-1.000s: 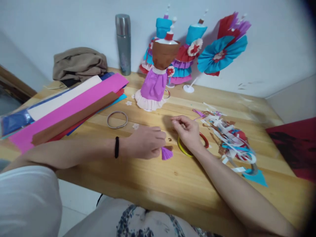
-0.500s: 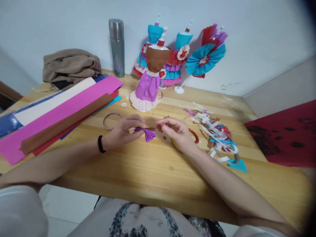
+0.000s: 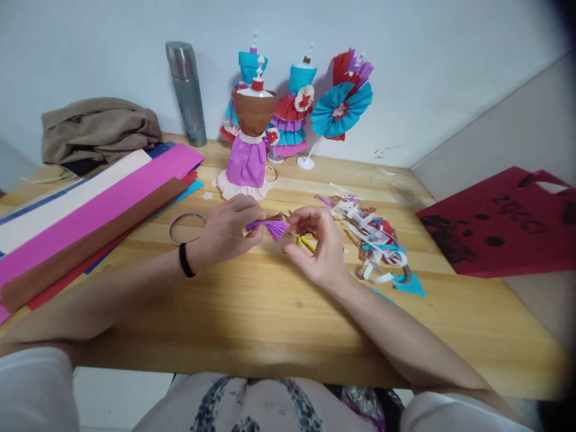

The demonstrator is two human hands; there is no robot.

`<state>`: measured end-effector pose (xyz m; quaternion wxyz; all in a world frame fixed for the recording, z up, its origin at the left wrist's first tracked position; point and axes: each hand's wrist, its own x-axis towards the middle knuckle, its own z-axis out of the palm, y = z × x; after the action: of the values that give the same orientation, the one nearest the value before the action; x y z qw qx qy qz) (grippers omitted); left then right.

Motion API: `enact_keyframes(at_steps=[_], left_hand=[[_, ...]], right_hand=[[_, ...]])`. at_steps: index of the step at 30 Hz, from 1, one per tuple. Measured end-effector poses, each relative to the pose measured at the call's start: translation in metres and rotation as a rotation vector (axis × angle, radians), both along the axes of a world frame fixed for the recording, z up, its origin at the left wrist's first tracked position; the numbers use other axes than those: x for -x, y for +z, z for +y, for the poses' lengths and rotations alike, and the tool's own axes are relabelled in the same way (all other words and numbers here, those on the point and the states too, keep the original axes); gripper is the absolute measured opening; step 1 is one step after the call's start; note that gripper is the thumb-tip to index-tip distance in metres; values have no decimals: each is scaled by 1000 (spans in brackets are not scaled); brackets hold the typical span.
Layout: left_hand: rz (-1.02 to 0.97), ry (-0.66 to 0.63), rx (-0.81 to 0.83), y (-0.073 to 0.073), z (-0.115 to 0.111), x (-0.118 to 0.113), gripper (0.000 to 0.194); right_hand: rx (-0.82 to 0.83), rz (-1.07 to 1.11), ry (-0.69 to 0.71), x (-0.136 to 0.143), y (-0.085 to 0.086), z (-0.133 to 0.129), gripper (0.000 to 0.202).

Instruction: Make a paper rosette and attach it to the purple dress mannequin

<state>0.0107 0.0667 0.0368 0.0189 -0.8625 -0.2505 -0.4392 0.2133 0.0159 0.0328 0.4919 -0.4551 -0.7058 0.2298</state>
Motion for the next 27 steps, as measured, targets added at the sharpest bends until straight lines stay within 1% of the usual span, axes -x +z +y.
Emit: enact_keyframes(at_steps=[2,4,6,7,9,11,12,13,15,18,20,22,25,27], left_hand=[[-5,38,44,-2,0,-4,9],[-21,72,64,-4,-1,-7,9],[-18,100,50,-6,-1,-8,8],[-10,112,26,-7,-1,-8,8],[17,135,-21,-9,0,-6,8],[40,151,-52,-10,3,-4,9],[51,157,-56,-11,4,-3,9],[62,162,-52,-12,6,-2,10],[67,166,-28,-14,9,-2,10],[20,147,90,-18,13,-5,10],[-34,130,178,-21,15,-8,10],[-72,129,216,-24,15,-10,10],[-73,136,189,-27,14,-9,10],[-71,140,186,-28,14,-8,10]], right_hand=[[-51,-100,-28,1,-1,-3,46],[-67,-122,-36,1,-1,-2,46],[-66,-156,-53,-3,2,3,39],[-50,-208,-73,-7,4,7,34],[49,-431,-140,-18,10,16,20],[232,-782,-239,-32,15,23,13],[314,-950,-236,-39,16,25,11],[386,-1071,-225,-46,16,25,12],[466,-1165,-142,-56,12,22,22],[489,-1144,-92,-65,2,15,38],[465,-1098,-106,-68,-5,12,40],[432,-1019,-124,-71,-11,13,37],[431,-791,-92,-75,-19,22,39],[469,-526,-13,-74,-22,29,48]])
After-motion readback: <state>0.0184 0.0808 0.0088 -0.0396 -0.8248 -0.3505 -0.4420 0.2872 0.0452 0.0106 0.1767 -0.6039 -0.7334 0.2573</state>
